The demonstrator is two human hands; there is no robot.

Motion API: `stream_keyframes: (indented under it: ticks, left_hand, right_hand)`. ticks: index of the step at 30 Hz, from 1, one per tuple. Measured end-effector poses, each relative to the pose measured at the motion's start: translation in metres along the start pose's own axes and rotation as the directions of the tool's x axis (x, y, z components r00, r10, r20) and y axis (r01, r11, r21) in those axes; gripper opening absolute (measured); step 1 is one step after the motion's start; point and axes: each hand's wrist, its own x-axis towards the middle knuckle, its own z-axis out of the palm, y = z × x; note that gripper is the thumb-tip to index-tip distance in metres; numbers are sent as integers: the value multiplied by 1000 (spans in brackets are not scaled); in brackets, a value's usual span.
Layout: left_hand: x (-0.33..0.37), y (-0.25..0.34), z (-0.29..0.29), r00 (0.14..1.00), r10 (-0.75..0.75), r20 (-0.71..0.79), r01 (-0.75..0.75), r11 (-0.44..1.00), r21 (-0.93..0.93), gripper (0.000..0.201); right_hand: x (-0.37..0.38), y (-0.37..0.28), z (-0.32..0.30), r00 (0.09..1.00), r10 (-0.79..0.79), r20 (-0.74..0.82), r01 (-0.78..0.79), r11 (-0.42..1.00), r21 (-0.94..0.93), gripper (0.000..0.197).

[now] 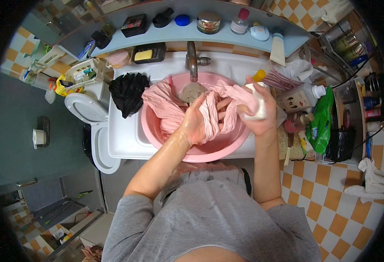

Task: The person hand washes a beige cloth and a pink garment in a pink basin using a bar of soap. They scrub, rinse, and wring the items repeatedly under running water.

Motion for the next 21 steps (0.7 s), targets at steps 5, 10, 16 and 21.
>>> stream_keyframes:
  ticks: [5,10,16,21]
  left_hand:
    - [-5,-8,10,974,-16,-227,61,979,193,46]
    - [-4,-16,-1,958,30,-284,84,921,381,45]
    - [-8,-8,9,962,26,-272,83,919,385,36]
    - [10,2,-42,985,-13,-171,42,985,170,37]
  right_hand:
    - [7,45,2,942,-312,-127,173,771,-613,49]
    - [-1,58,-4,938,-344,-43,194,625,-756,53]
    - [6,34,-29,974,-196,-113,131,895,-427,31]
    - [0,-6,-23,991,-135,15,135,965,-224,26]
